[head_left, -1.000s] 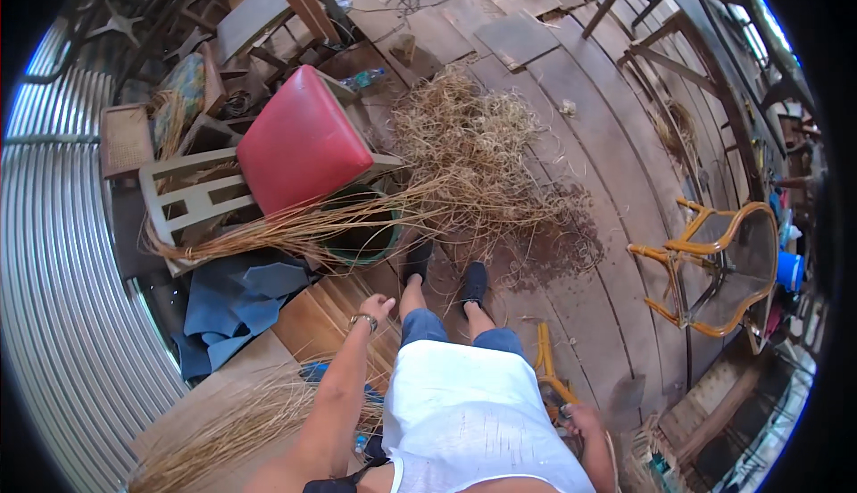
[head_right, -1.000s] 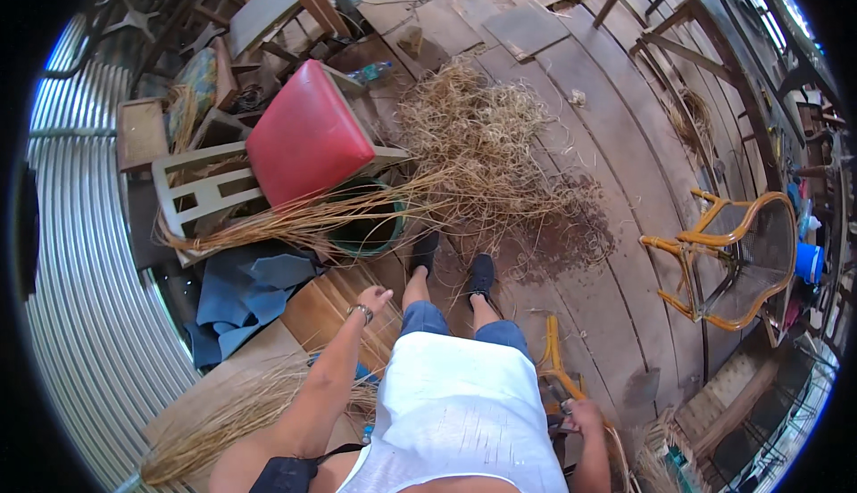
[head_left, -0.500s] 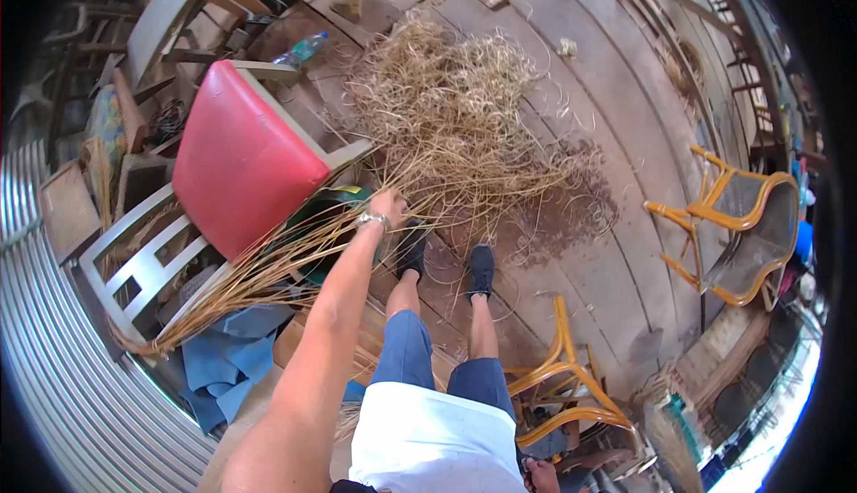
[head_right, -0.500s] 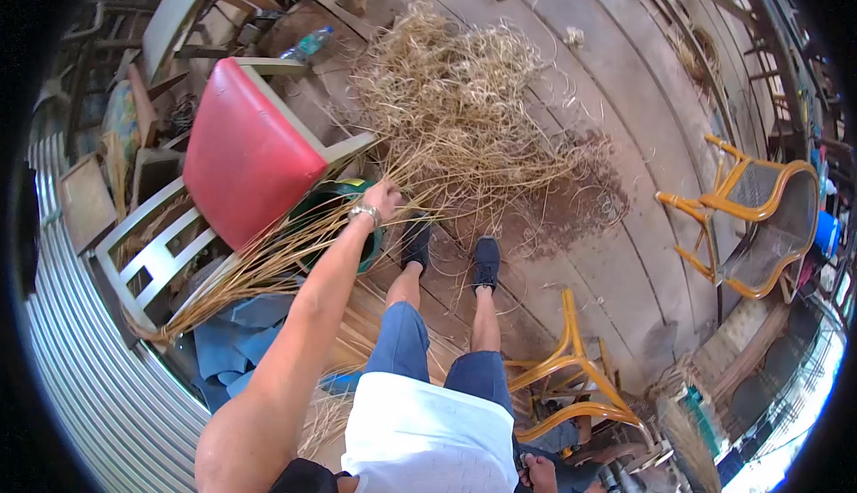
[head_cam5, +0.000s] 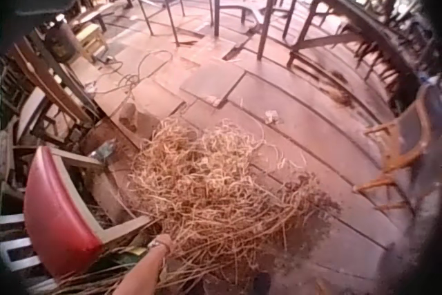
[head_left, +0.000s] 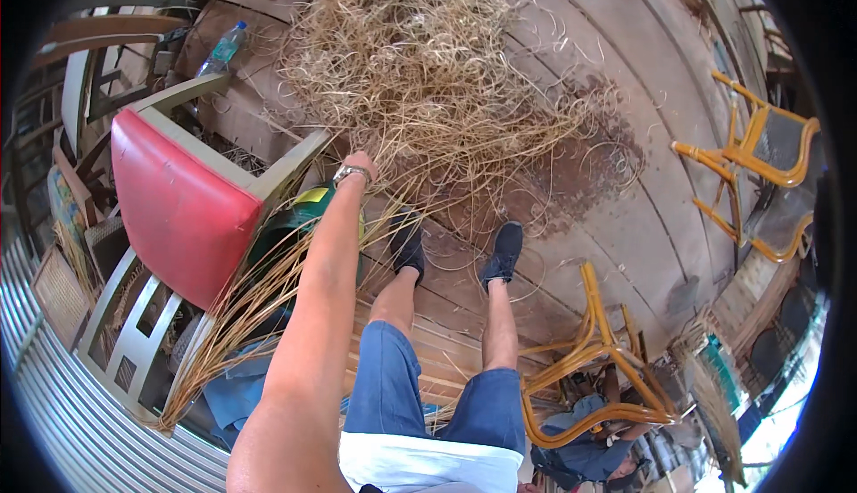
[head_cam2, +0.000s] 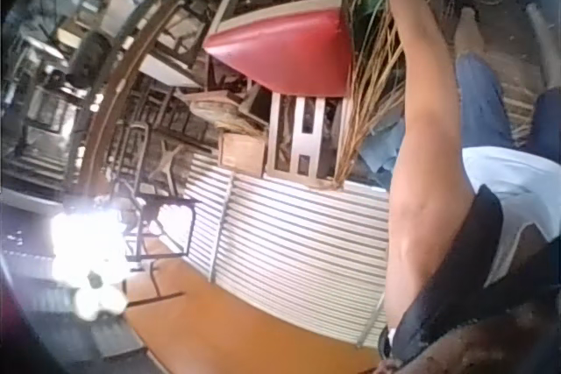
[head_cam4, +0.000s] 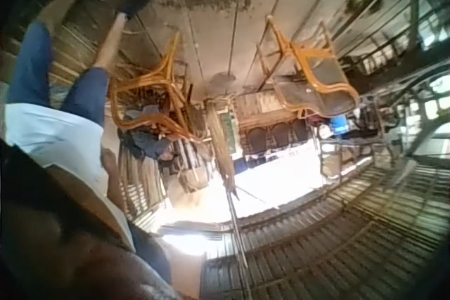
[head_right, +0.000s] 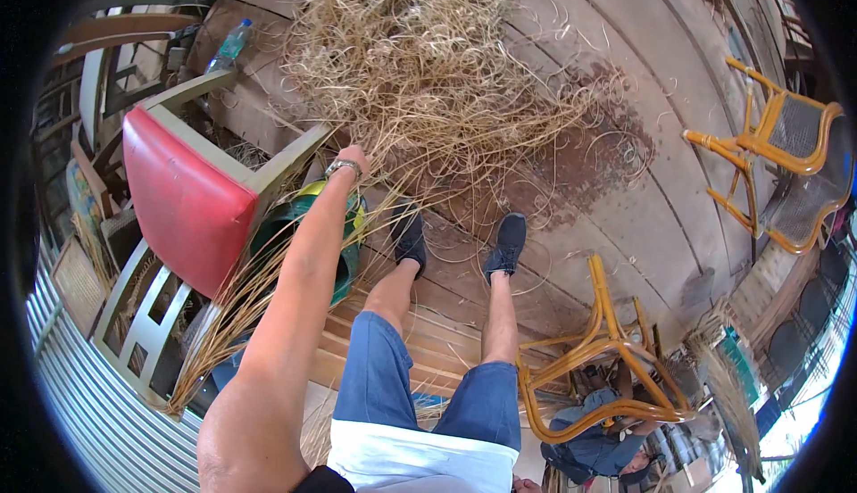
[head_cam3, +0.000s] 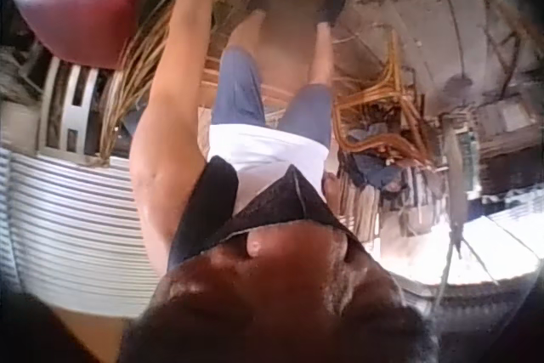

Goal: The person stands in a workshop and repeatedly strips thin fibers from a bundle of dried plant material using a handheld tool. They pull the fibers through the tool to separate them, then place the processed strands onto a wooden board to the left. The person continues this repetitive stripping and stacking process throughout the clip.

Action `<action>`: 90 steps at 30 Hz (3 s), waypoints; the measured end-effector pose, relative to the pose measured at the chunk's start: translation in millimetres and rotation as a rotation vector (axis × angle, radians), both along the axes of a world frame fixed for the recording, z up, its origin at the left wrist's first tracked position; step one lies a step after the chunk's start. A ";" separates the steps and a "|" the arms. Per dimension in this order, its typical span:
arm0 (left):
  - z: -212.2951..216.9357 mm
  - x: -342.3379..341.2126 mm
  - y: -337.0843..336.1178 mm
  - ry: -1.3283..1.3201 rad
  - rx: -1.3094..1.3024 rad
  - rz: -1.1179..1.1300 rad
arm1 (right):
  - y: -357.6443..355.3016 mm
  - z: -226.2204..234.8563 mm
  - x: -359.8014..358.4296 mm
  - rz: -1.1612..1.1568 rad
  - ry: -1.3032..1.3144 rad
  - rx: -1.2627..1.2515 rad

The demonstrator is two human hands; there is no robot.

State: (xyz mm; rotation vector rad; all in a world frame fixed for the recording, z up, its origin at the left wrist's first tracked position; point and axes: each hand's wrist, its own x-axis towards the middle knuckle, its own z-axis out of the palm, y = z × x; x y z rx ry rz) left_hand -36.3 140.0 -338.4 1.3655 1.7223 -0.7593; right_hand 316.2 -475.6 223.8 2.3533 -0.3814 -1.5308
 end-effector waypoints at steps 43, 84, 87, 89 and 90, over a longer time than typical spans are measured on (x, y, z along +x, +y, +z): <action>350.2 50.1 -244.5 -0.946 -0.232 -0.074 | 361.3 -285.6 17.2 -0.967 0.484 0.775; 541.6 107.4 -193.3 -1.072 0.142 -0.122 | 360.4 49.2 11.6 0.185 0.321 1.170; 562.9 143.5 -189.2 -1.099 0.087 -0.093 | 385.5 51.9 -2.2 0.382 0.382 1.222; 567.8 150.3 -188.1 -1.132 0.094 0.001 | 388.5 39.7 8.2 0.580 0.334 1.323; 563.8 150.0 -188.2 -1.122 0.060 0.065 | 387.1 31.6 23.8 0.728 0.254 1.417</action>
